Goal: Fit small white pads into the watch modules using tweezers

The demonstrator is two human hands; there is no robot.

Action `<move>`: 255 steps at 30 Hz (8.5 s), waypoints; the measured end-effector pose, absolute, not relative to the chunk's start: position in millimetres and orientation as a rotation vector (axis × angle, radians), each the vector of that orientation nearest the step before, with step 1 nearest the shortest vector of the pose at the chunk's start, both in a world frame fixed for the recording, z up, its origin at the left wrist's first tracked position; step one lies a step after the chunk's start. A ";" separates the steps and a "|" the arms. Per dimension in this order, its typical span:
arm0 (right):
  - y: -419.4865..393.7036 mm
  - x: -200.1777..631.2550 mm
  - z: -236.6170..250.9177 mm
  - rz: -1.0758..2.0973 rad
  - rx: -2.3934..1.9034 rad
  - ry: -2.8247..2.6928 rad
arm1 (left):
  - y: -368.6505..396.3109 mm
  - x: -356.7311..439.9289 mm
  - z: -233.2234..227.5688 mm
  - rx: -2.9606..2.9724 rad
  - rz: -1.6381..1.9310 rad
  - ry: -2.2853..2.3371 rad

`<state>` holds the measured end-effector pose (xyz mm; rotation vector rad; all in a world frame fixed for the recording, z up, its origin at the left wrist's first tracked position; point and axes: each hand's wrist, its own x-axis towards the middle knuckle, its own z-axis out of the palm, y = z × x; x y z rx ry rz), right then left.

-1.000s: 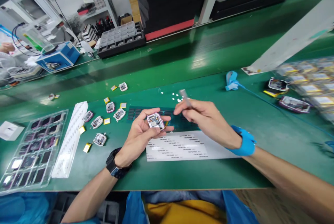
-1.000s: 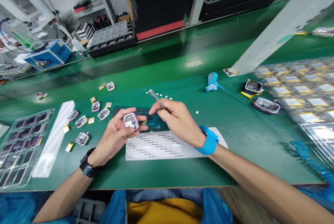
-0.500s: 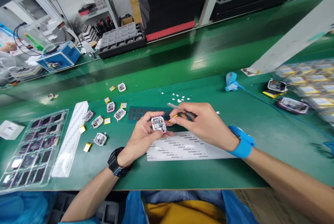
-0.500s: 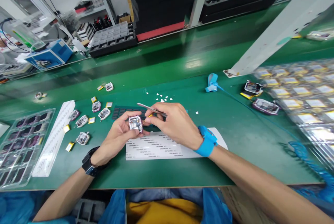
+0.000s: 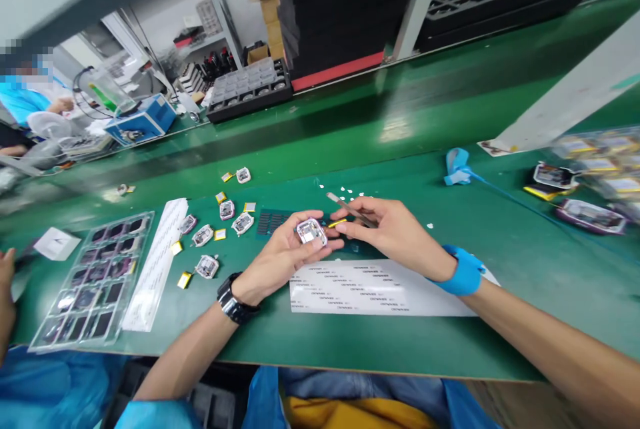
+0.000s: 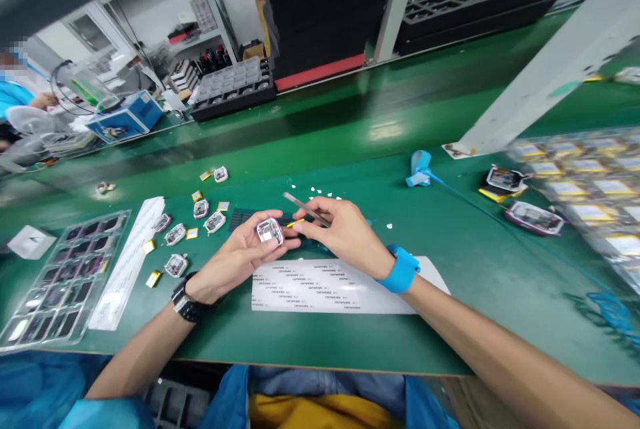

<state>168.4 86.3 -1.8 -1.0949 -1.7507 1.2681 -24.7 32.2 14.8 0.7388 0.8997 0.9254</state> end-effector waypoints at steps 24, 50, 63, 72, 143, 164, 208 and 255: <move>96.4 174.7 -4.7 1.193 -1.186 -1.879 | 199.8 -175.3 22.5 1.732 0.074 2.262; 74.2 169.7 9.2 0.826 -1.025 -1.891 | 53.6 -33.0 40.9 1.099 1.090 1.373; 65.0 167.3 -0.7 0.555 -0.647 -2.091 | 31.5 -17.1 17.9 1.124 0.885 1.344; 70.5 176.4 -11.6 0.195 -0.610 -2.372 | 30.0 -17.9 13.9 1.142 0.912 1.384; 53.5 151.5 -7.1 0.801 -0.882 -1.799 | 11.8 1.6 5.3 0.979 1.258 1.230; 52.0 149.4 0.0 1.266 -0.959 -1.620 | 13.1 2.5 -0.4 1.034 1.272 1.381; 96.9 192.4 -15.8 1.326 -1.038 -1.719 | 47.7 -23.2 8.9 0.820 1.220 1.133; 64.7 165.8 2.3 0.833 -0.826 -1.863 | 27.1 -1.9 1.3 0.496 1.120 0.846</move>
